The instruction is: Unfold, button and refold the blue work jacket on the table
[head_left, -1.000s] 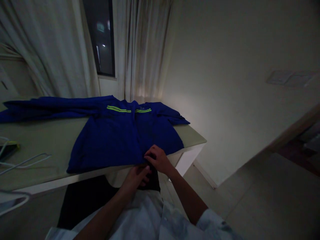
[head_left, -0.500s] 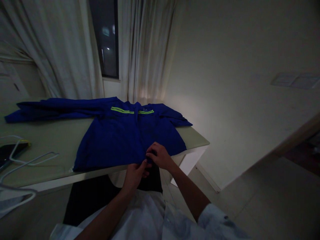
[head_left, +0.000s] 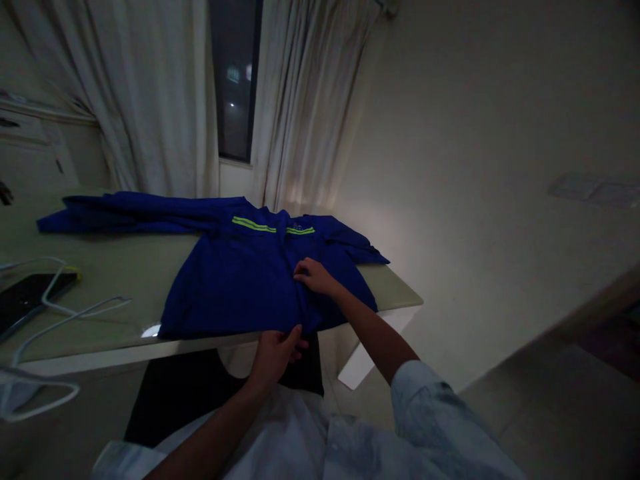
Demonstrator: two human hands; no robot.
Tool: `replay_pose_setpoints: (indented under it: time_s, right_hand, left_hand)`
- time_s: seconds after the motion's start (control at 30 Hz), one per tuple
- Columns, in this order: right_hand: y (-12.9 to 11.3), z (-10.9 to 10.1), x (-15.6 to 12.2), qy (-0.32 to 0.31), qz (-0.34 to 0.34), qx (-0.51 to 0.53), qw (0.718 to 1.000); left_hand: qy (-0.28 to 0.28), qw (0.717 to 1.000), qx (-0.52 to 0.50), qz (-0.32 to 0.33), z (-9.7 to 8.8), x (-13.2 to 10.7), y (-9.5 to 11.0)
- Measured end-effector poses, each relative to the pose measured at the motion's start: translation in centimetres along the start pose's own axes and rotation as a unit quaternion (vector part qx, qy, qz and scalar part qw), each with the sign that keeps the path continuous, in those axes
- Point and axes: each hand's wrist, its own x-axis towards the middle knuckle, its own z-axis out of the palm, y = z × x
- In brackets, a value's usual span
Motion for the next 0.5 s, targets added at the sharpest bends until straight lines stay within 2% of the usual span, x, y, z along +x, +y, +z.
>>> replay_pose_setpoints:
  time_s: [0.27, 0.5]
  right_hand:
    - [3.0, -0.2, 6.3, -0.035, 0.067, -0.027, 0.997]
    - [4.3, 1.1, 9.1, -0.037, 0.119, -0.047, 0.991]
  left_hand:
    - [-0.018, 1.000, 0.017, 0.006, 0.5, -0.4, -0.3]
    - [-0.030, 0.999, 0.036, 0.003, 0.4, -0.7, -0.3]
